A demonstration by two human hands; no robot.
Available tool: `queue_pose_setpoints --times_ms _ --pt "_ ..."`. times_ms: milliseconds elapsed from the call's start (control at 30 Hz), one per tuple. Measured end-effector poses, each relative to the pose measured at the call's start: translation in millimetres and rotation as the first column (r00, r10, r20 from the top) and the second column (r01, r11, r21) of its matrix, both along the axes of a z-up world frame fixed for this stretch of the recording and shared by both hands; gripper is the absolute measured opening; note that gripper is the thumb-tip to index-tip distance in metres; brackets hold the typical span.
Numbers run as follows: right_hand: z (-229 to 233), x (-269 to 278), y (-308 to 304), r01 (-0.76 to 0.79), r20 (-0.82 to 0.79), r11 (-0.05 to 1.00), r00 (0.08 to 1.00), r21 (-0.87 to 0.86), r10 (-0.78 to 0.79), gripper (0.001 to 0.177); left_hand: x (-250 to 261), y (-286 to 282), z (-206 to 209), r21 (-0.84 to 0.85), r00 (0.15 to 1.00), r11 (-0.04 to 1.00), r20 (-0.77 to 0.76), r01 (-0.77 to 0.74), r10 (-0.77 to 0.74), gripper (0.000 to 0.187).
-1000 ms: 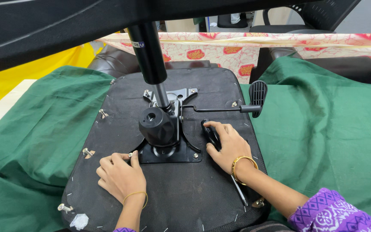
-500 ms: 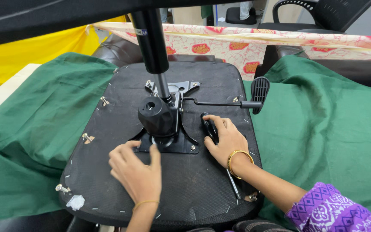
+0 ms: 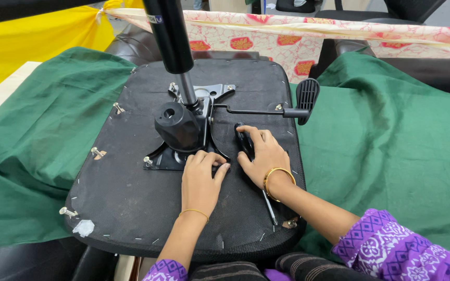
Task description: The person uses a screwdriver to tighten screws on the underside of an office chair seat, securing the central gas lift mechanism to the seat base. The person works on multiple screws around the base plate.
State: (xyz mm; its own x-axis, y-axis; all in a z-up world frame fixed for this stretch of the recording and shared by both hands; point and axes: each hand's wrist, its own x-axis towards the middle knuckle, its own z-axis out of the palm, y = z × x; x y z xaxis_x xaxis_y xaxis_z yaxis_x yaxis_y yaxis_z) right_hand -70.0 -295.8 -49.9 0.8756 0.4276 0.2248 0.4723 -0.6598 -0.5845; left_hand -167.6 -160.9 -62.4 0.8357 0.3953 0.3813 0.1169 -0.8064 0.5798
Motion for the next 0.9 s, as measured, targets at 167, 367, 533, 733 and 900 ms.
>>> queue_pose_setpoints --times_ms 167,367,533,733,900 --pt "3.9 -2.5 1.4 0.002 0.029 1.0 1.0 0.022 -0.002 0.054 11.4 15.1 5.6 0.038 0.98 0.996 -0.187 0.082 -0.073 0.023" --pt "1.6 -0.7 0.0 -0.009 -0.019 1.0 1.0 0.02 0.009 0.055 22.8 25.9 5.7 0.115 0.938 0.976 -0.316 0.186 -0.142 0.027" --pt "-0.2 -1.3 -0.1 -0.009 0.024 1.0 1.0 0.024 0.009 0.054 18.9 27.1 3.9 -0.016 0.961 0.991 -0.243 0.131 -0.131 0.027" --pt "-2.8 0.9 0.2 -0.012 0.023 1.0 1.0 0.02 0.011 0.054 -1.9 23.9 5.7 -0.167 0.981 0.984 -0.177 0.055 -0.085 0.02" --pt "-11.1 4.2 -2.0 -0.029 0.037 0.996 0.999 0.083 0.026 0.053 -20.8 15.6 -1.7 -0.014 0.996 0.996 -0.015 0.091 -0.091 0.013"
